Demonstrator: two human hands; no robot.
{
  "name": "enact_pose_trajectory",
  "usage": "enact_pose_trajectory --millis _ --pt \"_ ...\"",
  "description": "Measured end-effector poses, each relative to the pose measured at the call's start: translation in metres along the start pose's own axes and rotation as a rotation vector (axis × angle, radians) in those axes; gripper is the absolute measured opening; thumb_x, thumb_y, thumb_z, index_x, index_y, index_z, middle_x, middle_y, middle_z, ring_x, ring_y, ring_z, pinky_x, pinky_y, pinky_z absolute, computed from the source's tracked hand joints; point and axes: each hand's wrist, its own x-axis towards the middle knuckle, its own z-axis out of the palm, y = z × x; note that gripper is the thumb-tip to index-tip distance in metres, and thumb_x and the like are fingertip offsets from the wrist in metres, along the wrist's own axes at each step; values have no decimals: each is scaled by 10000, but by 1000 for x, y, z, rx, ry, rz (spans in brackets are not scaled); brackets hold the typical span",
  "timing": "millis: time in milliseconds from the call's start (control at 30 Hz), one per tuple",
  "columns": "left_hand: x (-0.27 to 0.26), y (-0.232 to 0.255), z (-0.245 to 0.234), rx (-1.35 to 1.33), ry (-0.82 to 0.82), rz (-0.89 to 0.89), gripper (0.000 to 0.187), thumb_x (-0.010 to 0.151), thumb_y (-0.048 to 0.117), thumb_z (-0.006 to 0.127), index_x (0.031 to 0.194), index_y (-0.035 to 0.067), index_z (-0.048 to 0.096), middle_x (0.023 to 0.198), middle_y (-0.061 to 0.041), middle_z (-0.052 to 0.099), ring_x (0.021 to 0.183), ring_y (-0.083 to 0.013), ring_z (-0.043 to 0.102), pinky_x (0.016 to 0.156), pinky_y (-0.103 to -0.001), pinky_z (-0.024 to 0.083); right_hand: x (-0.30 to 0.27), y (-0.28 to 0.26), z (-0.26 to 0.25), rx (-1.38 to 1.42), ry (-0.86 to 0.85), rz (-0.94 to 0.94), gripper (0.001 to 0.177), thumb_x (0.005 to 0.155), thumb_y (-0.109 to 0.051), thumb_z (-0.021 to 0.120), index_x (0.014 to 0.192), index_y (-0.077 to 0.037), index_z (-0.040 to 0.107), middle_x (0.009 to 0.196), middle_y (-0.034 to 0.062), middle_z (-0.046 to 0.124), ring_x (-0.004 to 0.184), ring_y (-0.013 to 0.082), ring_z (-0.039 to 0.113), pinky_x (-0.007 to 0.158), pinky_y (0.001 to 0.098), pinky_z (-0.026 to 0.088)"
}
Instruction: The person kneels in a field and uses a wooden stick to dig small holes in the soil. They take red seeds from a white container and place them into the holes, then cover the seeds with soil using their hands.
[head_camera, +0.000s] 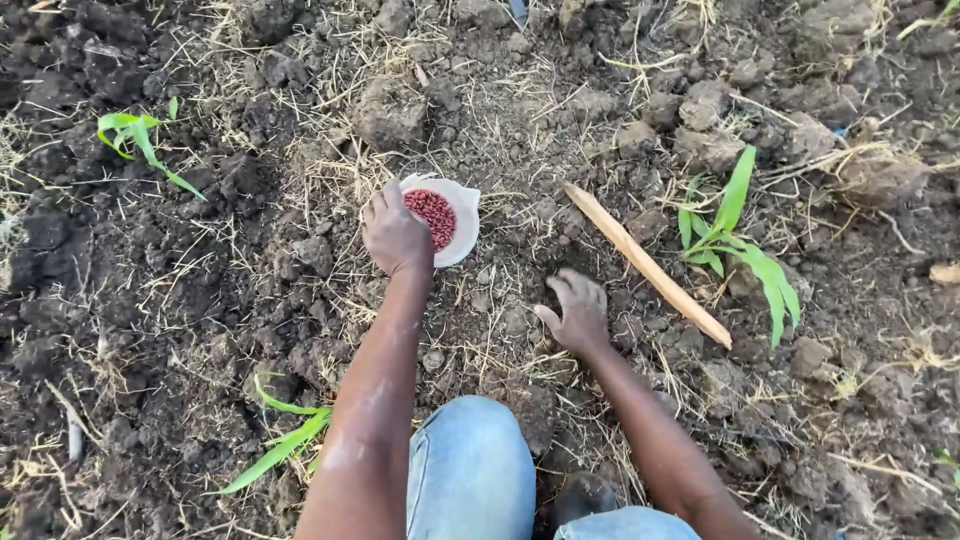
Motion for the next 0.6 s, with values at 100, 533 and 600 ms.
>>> enact_pose_trajectory --millis 100,533,600 --pt "-3 -3 -2 -10 -26 6 367 942 182 571 1292 264 644 1085 -8 709 1029 -256 701 790 -431 634 -13 -17 -17 -31 36 18 696 1081 -523 615 1647 -126 530 1761 194 377 1643 405 315 1322 627 258" --pt "6 -5 -14 -124 -197 -17 344 1025 297 565 1362 260 621 1127 -75 714 1024 -328 730 839 -503 628 -21 57 47 158 192 -162 460 1089 -567 588 1085 -169 819 1064 134 787 1162 375 728 1108 513 516" --pt "12 -1 -35 -195 -219 -28 332 1052 325 557 1365 261 645 1098 -81 740 985 -337 755 822 -510 631 -69 63 46 123 196 -112 441 1091 -560 588 1106 -184 818 1081 110 796 1186 342 731 1160 491 485"
